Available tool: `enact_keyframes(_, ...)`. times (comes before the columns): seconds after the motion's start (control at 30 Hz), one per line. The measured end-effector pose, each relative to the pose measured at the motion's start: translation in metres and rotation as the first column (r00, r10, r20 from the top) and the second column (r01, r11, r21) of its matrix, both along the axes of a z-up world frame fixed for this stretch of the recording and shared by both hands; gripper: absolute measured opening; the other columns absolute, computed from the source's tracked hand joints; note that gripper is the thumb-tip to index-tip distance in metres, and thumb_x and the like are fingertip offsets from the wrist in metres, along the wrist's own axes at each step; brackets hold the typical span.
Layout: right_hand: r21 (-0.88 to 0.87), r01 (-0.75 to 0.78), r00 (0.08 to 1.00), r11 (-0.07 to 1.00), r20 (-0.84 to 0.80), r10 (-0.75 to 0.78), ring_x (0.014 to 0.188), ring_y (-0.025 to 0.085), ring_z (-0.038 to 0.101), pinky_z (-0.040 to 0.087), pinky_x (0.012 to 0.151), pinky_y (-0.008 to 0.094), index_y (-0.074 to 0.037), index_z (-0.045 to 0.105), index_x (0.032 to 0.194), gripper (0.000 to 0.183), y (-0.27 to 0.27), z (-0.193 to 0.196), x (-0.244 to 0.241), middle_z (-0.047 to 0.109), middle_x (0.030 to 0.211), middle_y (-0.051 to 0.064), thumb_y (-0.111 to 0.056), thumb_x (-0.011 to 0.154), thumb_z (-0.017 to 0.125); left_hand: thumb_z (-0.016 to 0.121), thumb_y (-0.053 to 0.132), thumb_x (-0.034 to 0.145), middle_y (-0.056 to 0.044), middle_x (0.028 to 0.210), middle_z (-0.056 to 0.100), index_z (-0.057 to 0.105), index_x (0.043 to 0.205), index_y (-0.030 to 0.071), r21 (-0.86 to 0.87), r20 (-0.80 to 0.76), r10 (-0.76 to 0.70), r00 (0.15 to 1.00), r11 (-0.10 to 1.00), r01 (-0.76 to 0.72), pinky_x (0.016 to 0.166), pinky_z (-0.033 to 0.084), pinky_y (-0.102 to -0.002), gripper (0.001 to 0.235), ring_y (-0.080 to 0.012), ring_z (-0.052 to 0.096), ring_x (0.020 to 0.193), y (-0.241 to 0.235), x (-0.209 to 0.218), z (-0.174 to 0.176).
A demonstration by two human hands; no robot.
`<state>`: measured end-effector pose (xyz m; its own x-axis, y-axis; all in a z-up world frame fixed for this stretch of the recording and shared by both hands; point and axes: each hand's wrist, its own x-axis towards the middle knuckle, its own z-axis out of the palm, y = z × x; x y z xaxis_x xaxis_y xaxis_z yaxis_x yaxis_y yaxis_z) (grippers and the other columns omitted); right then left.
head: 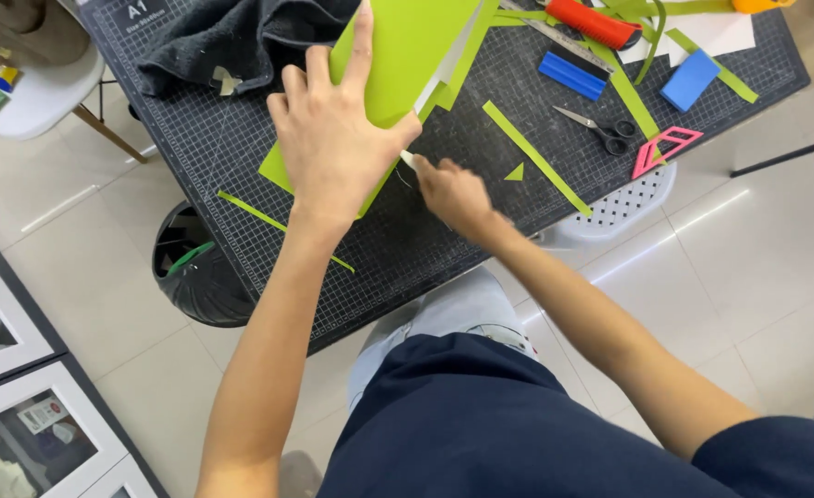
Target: Applying green paper strips to the edges of a white box and smoothing them with a tool.
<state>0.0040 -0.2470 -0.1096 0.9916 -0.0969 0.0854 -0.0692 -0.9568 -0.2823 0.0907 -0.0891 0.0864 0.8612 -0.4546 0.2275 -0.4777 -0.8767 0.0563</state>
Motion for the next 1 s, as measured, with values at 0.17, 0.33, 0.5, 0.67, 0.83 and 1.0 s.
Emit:
enact_keyframes(0.17, 0.232, 0.066, 0.971, 0.970, -0.238, -0.009, 0.066, 0.053, 0.063, 0.047, 0.055, 0.064, -0.024, 0.057, 0.127, 0.029, 0.007, 0.008, -0.010, 0.060, 0.083, 0.017, -0.030, 0.103, 0.044, 0.072, 0.071, 0.077, -0.011, 0.119, 0.054, 0.033, 0.156, 0.030, -0.031, -0.032, -0.003, 0.999, 1.000, 0.002, 0.083, 0.043, -0.046, 0.097, -0.0328, 0.052, 0.101, -0.001, -0.002, 0.001)
enact_keyframes(0.33, -0.021, -0.019, 0.980, 1.000, -0.197, 0.014, 0.057, 0.040, 0.065, 0.051, 0.042, 0.054, -0.026, 0.049, 0.144, 0.044, 0.000, -0.008, -0.001, 0.060, 0.087, 0.016, -0.036, 0.102, 0.038, 0.073, 0.072, 0.078, -0.009, 0.116, 0.055, 0.036, 0.154, 0.029, -0.021, -0.002, 0.016, 1.000, 1.000, -0.016, 0.081, 0.044, -0.045, 0.095, -0.0301, 0.052, 0.098, -0.002, 0.001, 0.003)
enact_keyframes(0.5, 0.109, 0.031, 0.989, 0.994, -0.149, -0.015, 0.061, 0.054, 0.062, 0.046, 0.051, 0.065, -0.024, 0.053, 0.137, 0.037, 0.009, -0.020, -0.007, 0.058, 0.085, 0.018, -0.032, 0.102, 0.044, 0.074, 0.069, 0.078, -0.009, 0.115, 0.054, 0.041, 0.150, 0.027, -0.035, 0.029, 0.000, 1.000, 0.999, 0.001, 0.079, 0.044, -0.046, 0.090, -0.0319, 0.052, 0.099, -0.001, -0.001, 0.002)
enact_keyframes(0.67, 0.083, 0.030, 0.985, 0.996, -0.172, -0.016, 0.060, 0.042, 0.066, 0.051, 0.045, 0.056, -0.019, 0.056, 0.129, 0.033, -0.009, 0.004, 0.012, 0.063, 0.082, 0.019, -0.033, 0.104, 0.039, 0.071, 0.070, 0.078, -0.009, 0.114, 0.054, 0.039, 0.152, 0.028, -0.026, 0.001, 0.006, 1.000, 1.000, -0.006, 0.080, 0.044, -0.046, 0.091, -0.0320, 0.052, 0.097, -0.001, 0.000, 0.003)
enact_keyframes(0.83, 0.165, -0.027, 0.985, 0.986, -0.166, 0.054, 0.055, 0.045, 0.064, 0.051, 0.046, 0.059, -0.022, 0.054, 0.133, 0.032, -0.002, 0.002, 0.003, 0.059, 0.083, 0.016, -0.029, 0.104, 0.042, 0.072, 0.071, 0.081, -0.008, 0.117, 0.054, 0.030, 0.156, 0.029, -0.025, -0.013, -0.002, 1.000, 1.000, 0.001, 0.082, 0.045, -0.044, 0.096, -0.0294, 0.052, 0.100, 0.000, 0.001, 0.002)
enact_keyframes(1.0, 0.036, -0.013, 0.997, 0.999, -0.070, 0.015, 0.047, 0.035, 0.055, 0.043, 0.038, 0.049, -0.016, 0.054, 0.121, 0.022, -0.006, 0.000, 0.013, 0.054, 0.075, 0.013, -0.022, 0.103, 0.043, 0.073, 0.070, 0.079, -0.007, 0.116, 0.054, 0.032, 0.155, 0.030, -0.034, 0.014, 0.007, 1.000, 0.999, -0.007, 0.081, 0.044, -0.045, 0.096, -0.0302, 0.052, 0.098, -0.001, 0.000, 0.001)
